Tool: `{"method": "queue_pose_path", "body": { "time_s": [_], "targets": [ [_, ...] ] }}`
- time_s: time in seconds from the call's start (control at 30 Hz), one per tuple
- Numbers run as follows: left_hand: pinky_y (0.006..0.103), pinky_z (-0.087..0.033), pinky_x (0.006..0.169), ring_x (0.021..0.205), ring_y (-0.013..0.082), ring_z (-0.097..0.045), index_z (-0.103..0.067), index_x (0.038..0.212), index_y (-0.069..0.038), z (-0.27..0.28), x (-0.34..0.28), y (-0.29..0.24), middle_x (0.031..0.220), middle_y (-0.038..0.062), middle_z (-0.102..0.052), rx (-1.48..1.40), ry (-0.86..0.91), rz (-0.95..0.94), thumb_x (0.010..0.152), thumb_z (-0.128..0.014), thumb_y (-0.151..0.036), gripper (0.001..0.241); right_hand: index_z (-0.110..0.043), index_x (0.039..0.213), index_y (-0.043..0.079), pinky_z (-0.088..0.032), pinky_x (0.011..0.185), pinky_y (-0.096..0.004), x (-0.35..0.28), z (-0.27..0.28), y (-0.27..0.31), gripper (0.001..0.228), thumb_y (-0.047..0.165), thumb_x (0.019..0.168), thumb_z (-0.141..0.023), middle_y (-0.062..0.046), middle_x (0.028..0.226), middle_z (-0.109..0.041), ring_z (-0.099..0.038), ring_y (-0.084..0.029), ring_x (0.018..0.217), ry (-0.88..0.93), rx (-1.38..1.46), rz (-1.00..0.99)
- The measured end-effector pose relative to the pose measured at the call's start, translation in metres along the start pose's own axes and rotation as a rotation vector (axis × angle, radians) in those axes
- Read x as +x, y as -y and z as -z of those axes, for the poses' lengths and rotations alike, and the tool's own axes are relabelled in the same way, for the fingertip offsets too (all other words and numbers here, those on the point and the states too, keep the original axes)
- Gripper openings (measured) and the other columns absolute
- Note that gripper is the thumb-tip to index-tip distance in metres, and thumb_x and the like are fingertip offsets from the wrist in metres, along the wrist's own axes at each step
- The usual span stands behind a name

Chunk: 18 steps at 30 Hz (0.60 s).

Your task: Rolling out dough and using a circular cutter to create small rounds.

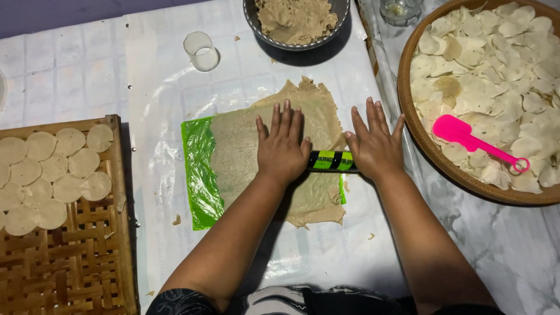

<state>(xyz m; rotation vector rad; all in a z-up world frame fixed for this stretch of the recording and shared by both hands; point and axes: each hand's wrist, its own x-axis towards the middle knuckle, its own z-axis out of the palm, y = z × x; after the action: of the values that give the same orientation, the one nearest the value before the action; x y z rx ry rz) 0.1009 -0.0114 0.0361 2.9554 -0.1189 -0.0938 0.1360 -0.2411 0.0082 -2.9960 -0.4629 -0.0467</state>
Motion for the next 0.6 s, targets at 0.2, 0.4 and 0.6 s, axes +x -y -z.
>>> {"method": "queue_pose_path", "body": {
  "time_s": [0.2,0.4,0.6],
  "targets": [
    [0.0608,-0.007,0.122,0.156,0.0338,-0.014,-0.032,0.159,-0.010,-0.022,-0.089,-0.006,0.169,0.016,-0.020,-0.183,-0.060,-0.090,0.102,-0.040,-0.045,0.067,-0.031,0.162,0.016,0.005,0.122,-0.067,-0.085,-0.005,0.011,0.065,0.049,0.106,-0.031,-0.013,0.172,-0.019,-0.015,-0.026,0.159,-0.089,0.035,0.061],
    [0.0559,-0.008,0.129,0.160,0.0329,-0.016,-0.033,0.160,-0.005,-0.028,-0.065,0.011,0.170,0.019,-0.022,-0.259,-0.035,-0.041,0.112,-0.037,-0.041,0.061,-0.031,0.159,0.014,0.008,0.116,-0.070,-0.058,0.005,0.008,0.065,0.050,0.105,-0.032,-0.011,0.169,-0.018,-0.013,-0.024,0.157,0.197,-0.041,-0.016],
    [0.0585,-0.002,0.120,0.155,0.0320,-0.013,-0.032,0.156,-0.004,-0.027,-0.062,0.017,0.167,0.018,-0.022,-0.101,-0.147,-0.033,0.101,-0.035,-0.044,0.068,-0.034,0.158,0.022,0.005,0.116,-0.069,-0.045,-0.002,0.023,0.058,0.046,0.106,-0.030,-0.013,0.172,-0.017,-0.012,-0.027,0.157,-0.053,0.008,-0.001]
  ]
}}
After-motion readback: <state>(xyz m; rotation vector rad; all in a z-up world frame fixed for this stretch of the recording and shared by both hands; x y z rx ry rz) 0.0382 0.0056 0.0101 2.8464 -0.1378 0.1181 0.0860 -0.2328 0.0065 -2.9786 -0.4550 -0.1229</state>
